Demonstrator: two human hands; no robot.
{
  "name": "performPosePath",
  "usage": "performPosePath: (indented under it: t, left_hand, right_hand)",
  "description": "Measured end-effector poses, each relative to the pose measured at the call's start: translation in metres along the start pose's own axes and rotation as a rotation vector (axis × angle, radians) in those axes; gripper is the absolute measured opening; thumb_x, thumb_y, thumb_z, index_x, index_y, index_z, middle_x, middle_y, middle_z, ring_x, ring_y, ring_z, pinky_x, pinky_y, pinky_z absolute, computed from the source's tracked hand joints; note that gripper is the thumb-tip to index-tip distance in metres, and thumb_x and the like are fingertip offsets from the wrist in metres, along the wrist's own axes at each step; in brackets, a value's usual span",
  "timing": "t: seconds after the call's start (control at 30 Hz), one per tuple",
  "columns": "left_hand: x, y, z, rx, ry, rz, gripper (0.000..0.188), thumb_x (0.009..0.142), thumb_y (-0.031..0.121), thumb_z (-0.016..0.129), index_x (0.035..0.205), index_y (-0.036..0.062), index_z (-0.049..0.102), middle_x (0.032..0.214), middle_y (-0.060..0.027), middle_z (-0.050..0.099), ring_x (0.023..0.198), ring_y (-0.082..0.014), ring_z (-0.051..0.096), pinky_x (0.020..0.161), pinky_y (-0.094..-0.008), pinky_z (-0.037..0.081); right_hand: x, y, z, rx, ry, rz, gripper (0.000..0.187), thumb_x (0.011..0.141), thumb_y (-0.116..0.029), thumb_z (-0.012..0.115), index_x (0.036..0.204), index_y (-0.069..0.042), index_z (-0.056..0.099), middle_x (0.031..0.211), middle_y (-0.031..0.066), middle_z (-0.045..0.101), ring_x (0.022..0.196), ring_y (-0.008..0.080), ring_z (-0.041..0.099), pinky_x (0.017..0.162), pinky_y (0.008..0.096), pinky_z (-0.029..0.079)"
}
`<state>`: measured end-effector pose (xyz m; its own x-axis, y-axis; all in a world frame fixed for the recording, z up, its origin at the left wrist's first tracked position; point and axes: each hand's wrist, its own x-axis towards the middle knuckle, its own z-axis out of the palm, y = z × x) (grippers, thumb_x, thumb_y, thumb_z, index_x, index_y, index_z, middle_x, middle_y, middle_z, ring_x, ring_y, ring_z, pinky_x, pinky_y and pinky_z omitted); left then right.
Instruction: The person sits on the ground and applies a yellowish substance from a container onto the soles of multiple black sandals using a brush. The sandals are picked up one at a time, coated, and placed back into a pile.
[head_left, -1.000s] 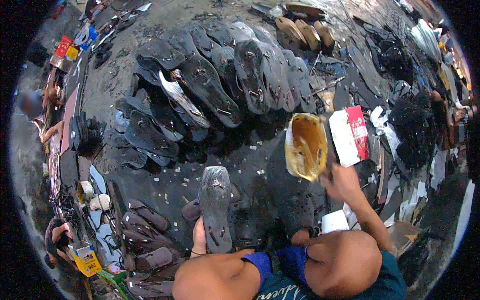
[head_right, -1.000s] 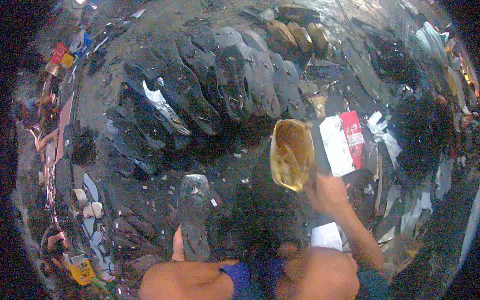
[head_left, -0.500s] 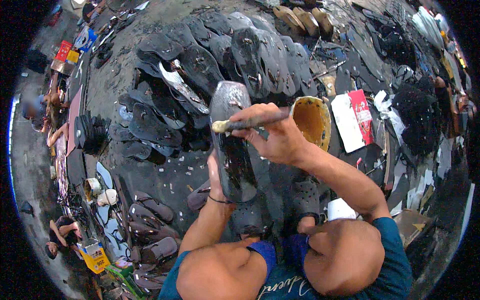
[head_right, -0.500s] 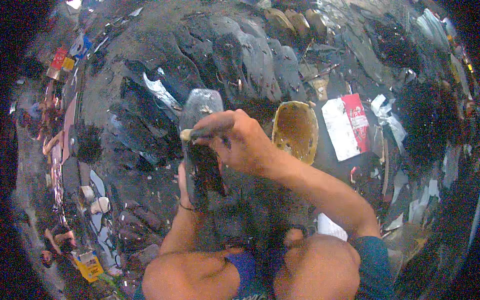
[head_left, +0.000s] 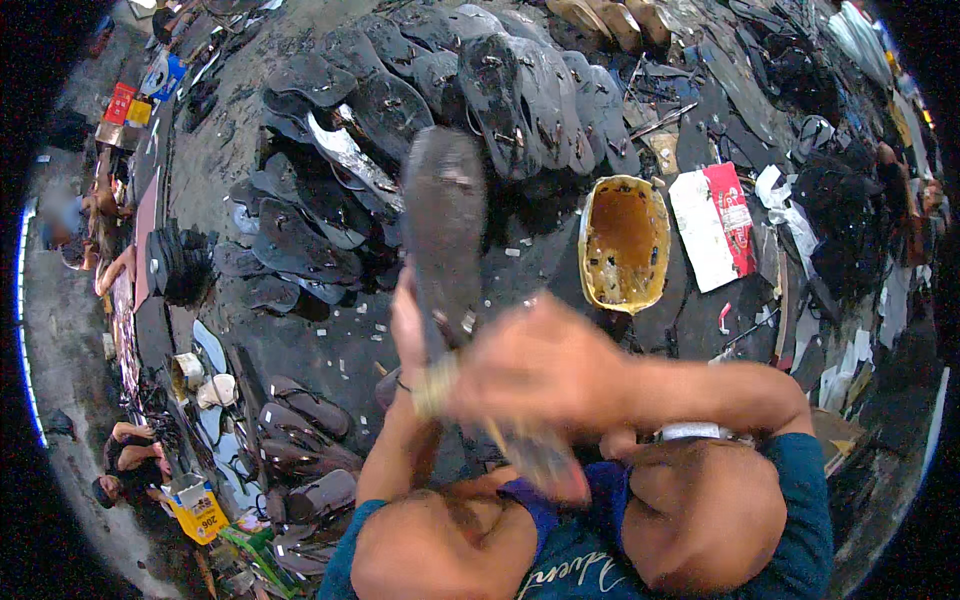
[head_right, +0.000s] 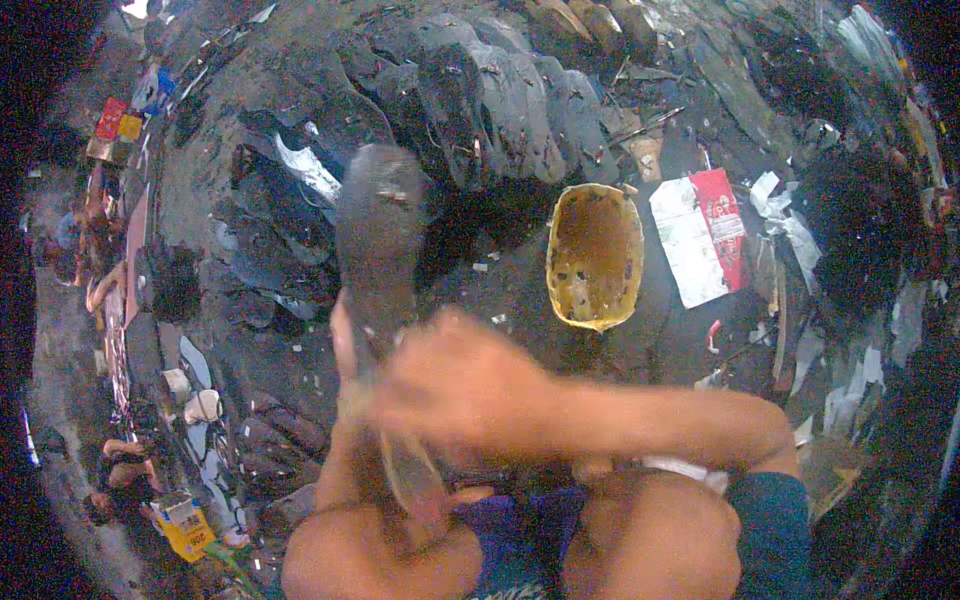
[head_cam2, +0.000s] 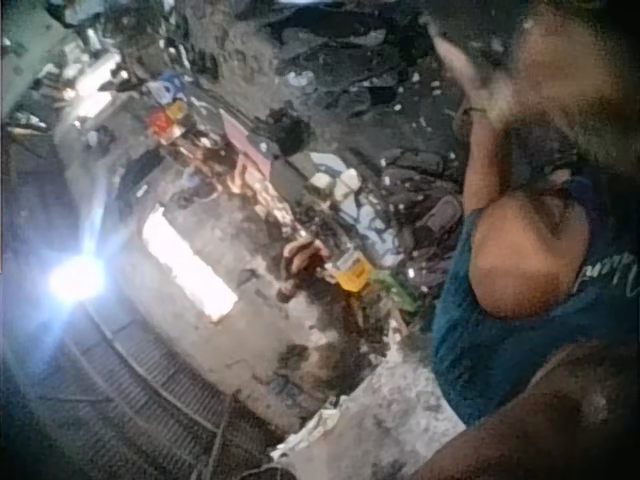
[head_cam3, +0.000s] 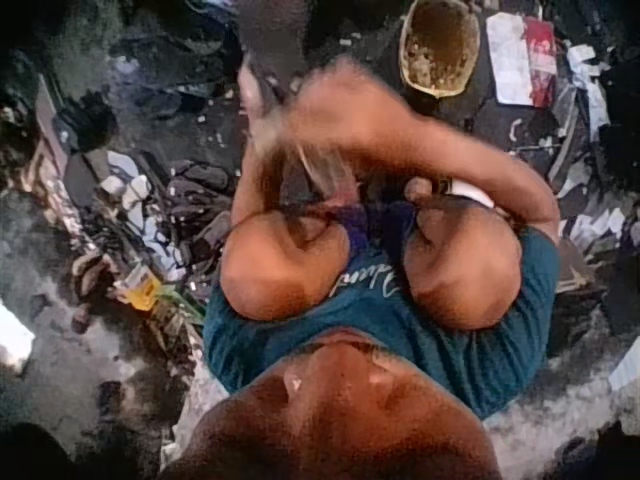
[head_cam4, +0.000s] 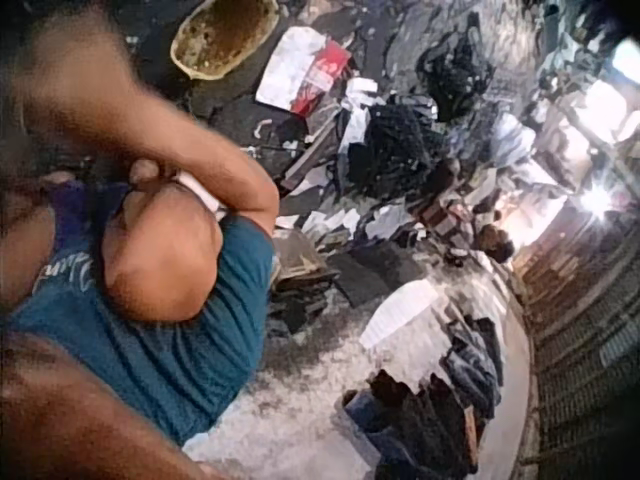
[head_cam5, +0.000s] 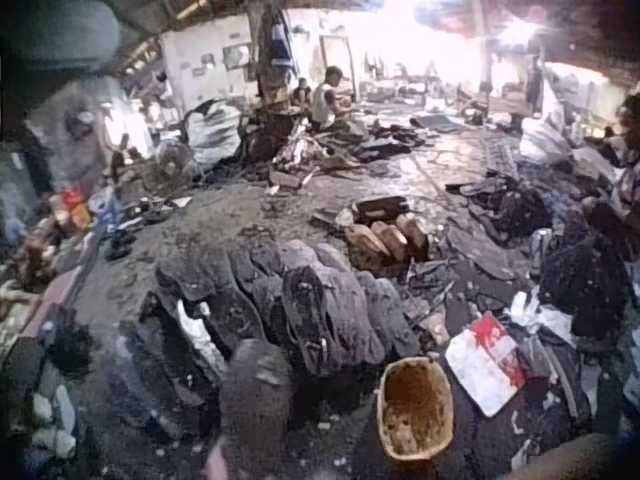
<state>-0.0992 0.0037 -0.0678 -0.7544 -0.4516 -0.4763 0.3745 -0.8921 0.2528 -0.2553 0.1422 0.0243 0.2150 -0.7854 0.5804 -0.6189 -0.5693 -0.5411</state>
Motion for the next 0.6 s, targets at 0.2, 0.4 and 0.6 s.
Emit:
performPosePath:
  t: [0.2,0.4,0.6]
  left_hand:
    - [-0.017,-0.020,0.048,0.461,0.214,0.266,0.042,0.105,0.038,0.047,0.127,0.0053,0.060,0.108,-0.0064,0.070,0.089,-0.0176,0.068,0.077,-0.0339,0.058]
    - [-0.006,-0.021,0.067,0.479,0.362,0.371,0.042,0.107,0.037,0.040,0.127,0.0063,0.061,0.108,-0.0093,0.070,0.090,-0.0212,0.069,0.082,-0.0378,0.057]
    - [0.040,0.053,0.059,0.149,-0.075,0.331,0.043,0.102,0.028,0.037,0.121,-0.0016,0.062,0.106,-0.0172,0.072,0.091,-0.0300,0.072,0.084,-0.0447,0.059]
  right_hand:
    - [-0.001,0.003,-0.004,-0.040,0.011,-0.053,0.045,0.076,-0.025,0.066,0.120,-0.016,0.063,0.097,0.0036,0.062,0.089,0.0222,0.061,0.077,0.0385,0.049]
    - [0.003,0.013,-0.011,0.197,0.045,0.045,0.046,0.079,-0.026,0.066,0.124,-0.016,0.064,0.105,0.0034,0.064,0.095,0.0249,0.062,0.080,0.0404,0.049]
    - [-0.035,0.006,0.007,0.176,-0.139,0.156,0.043,0.083,-0.027,0.066,0.126,-0.025,0.065,0.097,-0.0018,0.064,0.096,0.0160,0.061,0.086,0.0369,0.039]
